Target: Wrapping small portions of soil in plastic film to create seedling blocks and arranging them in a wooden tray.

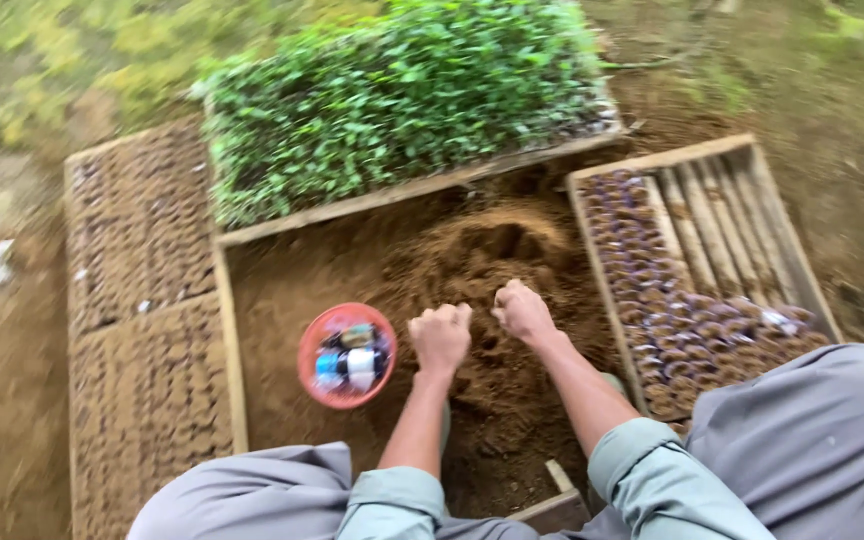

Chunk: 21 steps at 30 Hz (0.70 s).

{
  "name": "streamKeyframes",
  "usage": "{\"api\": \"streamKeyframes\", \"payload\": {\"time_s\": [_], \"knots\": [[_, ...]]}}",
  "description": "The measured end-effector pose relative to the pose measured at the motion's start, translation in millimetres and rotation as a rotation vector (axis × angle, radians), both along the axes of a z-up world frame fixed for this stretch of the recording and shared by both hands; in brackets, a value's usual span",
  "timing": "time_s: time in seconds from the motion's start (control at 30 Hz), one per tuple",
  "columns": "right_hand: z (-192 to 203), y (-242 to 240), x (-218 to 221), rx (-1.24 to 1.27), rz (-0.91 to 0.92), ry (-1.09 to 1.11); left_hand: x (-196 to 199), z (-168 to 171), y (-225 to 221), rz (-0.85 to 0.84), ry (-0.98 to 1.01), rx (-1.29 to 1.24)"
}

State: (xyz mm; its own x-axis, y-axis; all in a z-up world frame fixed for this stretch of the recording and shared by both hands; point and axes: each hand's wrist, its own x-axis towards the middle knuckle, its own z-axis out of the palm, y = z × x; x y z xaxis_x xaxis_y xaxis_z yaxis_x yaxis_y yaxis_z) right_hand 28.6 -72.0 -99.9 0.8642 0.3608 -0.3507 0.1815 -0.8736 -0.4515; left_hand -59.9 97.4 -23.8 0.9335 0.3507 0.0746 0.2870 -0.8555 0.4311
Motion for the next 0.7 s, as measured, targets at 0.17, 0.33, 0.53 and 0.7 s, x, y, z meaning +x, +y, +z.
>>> {"api": "streamKeyframes", "payload": {"time_s": [0.17,0.33,0.53,0.7], "knots": [[48.0,48.4,-21.5,-0.016,-0.056,0.071,-43.5,-20.2,3.2,-0.148,0.226,-0.387],[30.6,96.8,-38.1,0.063,0.082,0.051,-69.9,-84.7,1.5,-0.072,0.539,-0.48],[30.0,140.2,-50.0,0.2,0.179,-0.031,-80.4,-49.3,23.9,0.091,0.326,-0.564],[34.8,178.6,-53.6,0.258,0.305,-0.12,-87.2,-60.2,33.8,0.322,0.394,-0.532]]}}
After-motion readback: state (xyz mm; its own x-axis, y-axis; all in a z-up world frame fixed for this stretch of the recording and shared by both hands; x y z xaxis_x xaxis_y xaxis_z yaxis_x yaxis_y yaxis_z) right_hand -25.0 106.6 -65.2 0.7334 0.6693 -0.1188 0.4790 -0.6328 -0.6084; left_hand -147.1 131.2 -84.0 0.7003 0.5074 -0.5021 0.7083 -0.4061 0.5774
